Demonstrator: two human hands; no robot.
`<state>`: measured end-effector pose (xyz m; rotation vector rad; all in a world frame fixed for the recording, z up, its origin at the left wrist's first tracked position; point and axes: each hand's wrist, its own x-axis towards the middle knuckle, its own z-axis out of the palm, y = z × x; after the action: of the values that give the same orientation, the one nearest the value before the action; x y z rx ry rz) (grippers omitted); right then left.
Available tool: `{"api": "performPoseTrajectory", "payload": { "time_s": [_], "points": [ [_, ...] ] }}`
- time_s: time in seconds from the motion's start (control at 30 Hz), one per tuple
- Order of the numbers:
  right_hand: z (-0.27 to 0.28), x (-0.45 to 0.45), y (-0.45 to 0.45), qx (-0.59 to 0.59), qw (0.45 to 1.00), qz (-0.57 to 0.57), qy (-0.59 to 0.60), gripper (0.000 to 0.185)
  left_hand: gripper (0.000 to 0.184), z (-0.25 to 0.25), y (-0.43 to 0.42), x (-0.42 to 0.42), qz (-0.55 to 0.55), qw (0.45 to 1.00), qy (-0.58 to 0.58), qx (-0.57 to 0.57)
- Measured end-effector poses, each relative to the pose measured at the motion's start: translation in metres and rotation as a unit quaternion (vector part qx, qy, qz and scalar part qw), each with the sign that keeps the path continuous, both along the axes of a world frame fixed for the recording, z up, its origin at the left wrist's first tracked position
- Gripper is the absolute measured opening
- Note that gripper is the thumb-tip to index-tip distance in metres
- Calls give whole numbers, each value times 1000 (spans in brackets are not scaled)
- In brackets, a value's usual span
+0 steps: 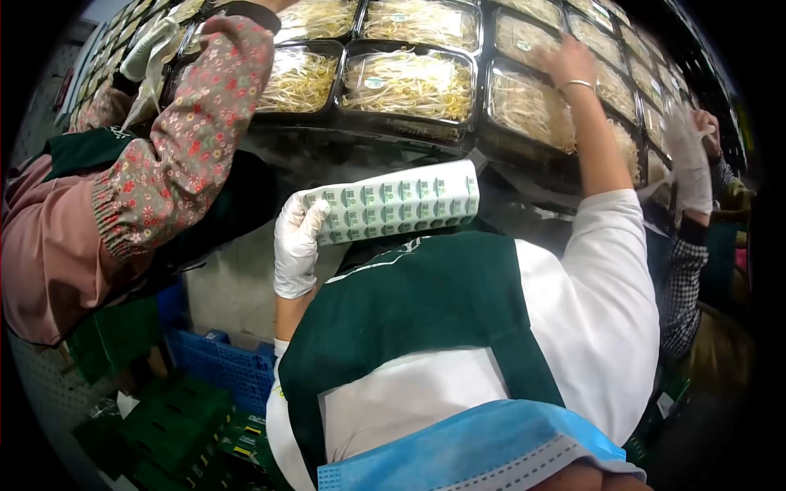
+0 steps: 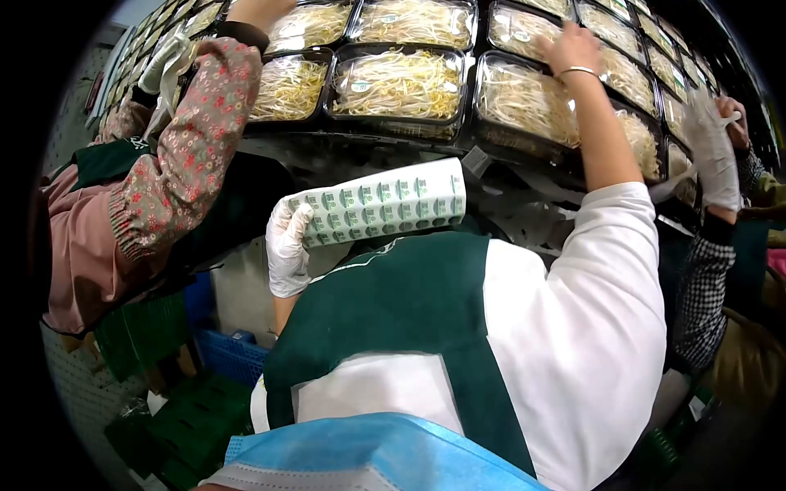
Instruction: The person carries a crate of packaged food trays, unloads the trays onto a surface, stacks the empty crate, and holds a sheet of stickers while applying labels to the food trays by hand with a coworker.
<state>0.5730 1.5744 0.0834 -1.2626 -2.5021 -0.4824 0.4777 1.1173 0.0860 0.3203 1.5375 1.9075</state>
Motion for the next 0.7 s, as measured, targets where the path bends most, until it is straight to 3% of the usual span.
{"api": "performPoseTrajectory", "payload": {
  "time_s": [0.07, 0.13, 0.17, 0.2, 0.33, 0.43, 0.47, 0.5, 0.53, 0.57, 0.6, 0.63, 0.67, 0.7],
  "points": [
    [9, 32, 1, -180, 980, 52, 68, 50, 14, -5, -16, 3, -16, 1000, 21, 8],
    [17, 54, -49, -401, 887, 52, 223, 43, 13, -8, -36, 9, 32, 999, 40, 7],
    [20, 55, -82, -423, 866, 54, 263, 38, 14, -8, -49, 10, 37, 999, 29, 5],
    [8, 57, -92, -369, 881, 104, 275, 35, 16, -9, -63, 11, 46, 997, 45, 43],
    [-10, 42, -101, -215, 959, 76, 170, 38, 16, -10, -130, 17, 159, 984, 78, -2],
    [6, 41, -91, -139, 988, -62, -24, 59, 17, -11, -200, 33, 231, 969, 47, 68],
    [5, 54, -50, -111, 985, -121, -60, 63, 17, -20, -183, 42, 252, 965, 31, 65],
    [-10, 51, -45, -98, 987, -129, -2, 64, 19, -13, -202, 46, 309, 950, 8, 42],
    [-21, 52, -29, -105, 991, -66, 51, 59, 20, -9, -213, 52, 373, 927, -19, 25],
    [-5, 23, -76, -102, 993, -24, 54, 47, 21, -4, -228, 51, 400, 916, -14, 33],
    [-15, -6, -104, -221, 945, 131, 202, 31, 22, -1, -234, 52, 428, 903, -8, 37],
    [-21, -45, -161, -341, 873, 254, 239, 22, 21, -1, -240, 52, 454, 890, 14, 43],
    [-11, -75, -253, -433, 768, 406, 241, 23, 20, -3, -246, 53, 467, 882, 34, 48],
    [11, -77, -341, -536, 706, 434, 163, 29, 20, -7, -257, 62, 496, 867, 32, 42]
  ]
}}
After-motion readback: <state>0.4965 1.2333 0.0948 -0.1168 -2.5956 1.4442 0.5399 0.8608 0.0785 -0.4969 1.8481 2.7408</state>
